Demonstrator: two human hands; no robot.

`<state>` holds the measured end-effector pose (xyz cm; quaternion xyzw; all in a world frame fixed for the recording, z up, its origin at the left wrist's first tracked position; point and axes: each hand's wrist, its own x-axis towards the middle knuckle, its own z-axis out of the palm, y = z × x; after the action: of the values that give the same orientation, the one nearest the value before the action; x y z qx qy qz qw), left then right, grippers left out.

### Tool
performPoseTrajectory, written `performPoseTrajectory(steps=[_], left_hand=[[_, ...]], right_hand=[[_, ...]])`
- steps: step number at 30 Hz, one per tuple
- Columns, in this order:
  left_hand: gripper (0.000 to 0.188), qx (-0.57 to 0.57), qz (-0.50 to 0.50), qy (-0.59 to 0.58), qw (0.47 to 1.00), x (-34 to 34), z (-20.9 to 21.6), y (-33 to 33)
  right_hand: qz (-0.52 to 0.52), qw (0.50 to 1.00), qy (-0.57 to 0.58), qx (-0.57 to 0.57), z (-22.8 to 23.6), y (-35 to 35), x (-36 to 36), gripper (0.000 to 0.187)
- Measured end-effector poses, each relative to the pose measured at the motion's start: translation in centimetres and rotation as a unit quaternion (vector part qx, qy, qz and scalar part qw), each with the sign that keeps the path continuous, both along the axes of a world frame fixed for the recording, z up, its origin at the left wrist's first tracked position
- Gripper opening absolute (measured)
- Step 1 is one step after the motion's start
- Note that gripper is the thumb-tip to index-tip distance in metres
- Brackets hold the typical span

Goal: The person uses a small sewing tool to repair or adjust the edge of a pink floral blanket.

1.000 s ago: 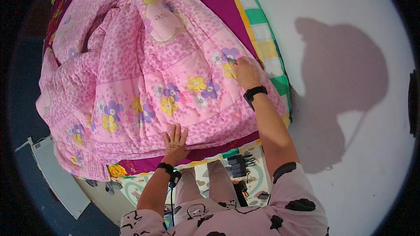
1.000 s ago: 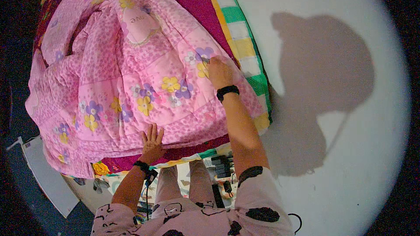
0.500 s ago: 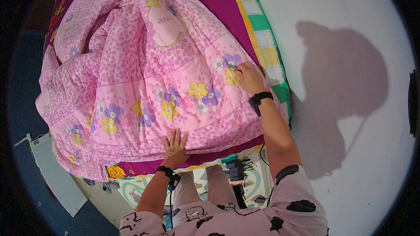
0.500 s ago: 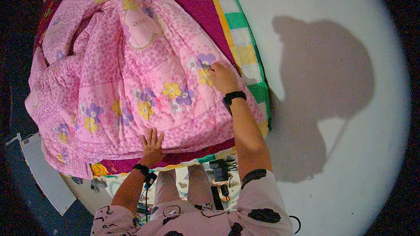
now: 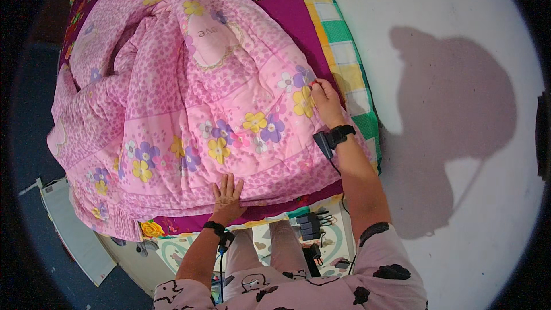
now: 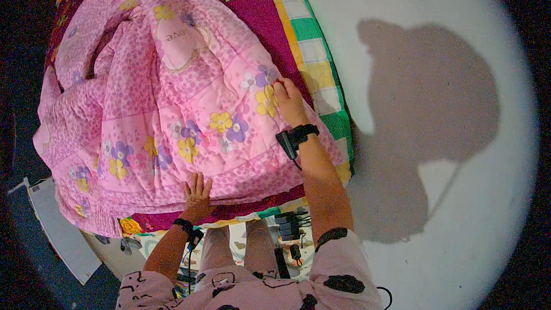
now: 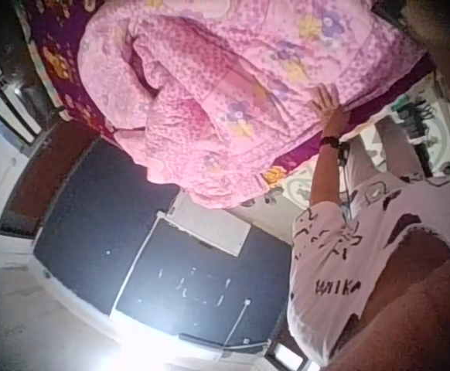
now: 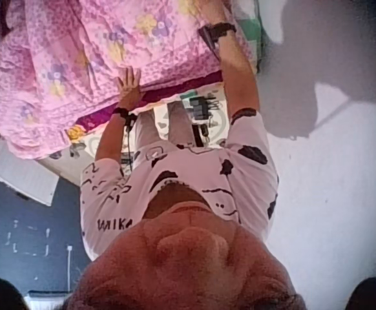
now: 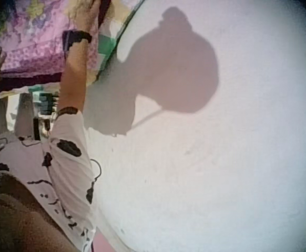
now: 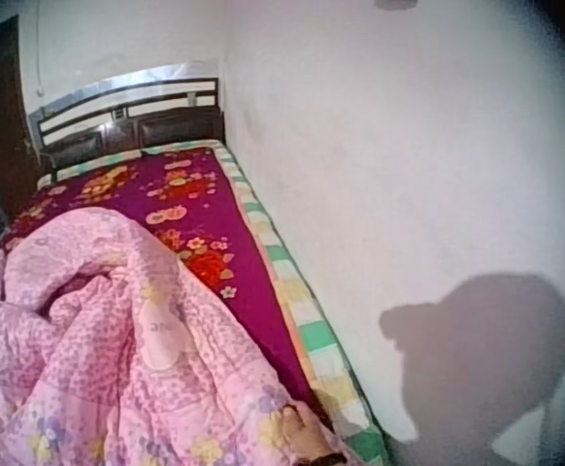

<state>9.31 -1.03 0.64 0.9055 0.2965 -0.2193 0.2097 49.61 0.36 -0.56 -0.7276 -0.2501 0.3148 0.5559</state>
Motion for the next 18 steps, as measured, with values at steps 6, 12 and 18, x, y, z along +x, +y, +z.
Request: performPoseTrajectory(steps=[6,12,18], left_hand=[[0.099,0.011,-0.002,0.0,1.0,-0.5,-0.4,-0.2],[0.098,-0.008,0.002,0.011,1.0,-0.4,-0.1,0.2],[0.094,-0.016,0.004,-0.011,1.0,-0.8,-0.1,0.2]], right_hand=[[-0.066,0.952,0.27,0.129,5.4,-0.2,-1.6,0.02],[-0.067,0.954,0.222,0.191,9.6,-1.5,-2.5,0.023],[-0.107,0.822,0.346,0.439,14.2,-6.3,0.9,0.02]])
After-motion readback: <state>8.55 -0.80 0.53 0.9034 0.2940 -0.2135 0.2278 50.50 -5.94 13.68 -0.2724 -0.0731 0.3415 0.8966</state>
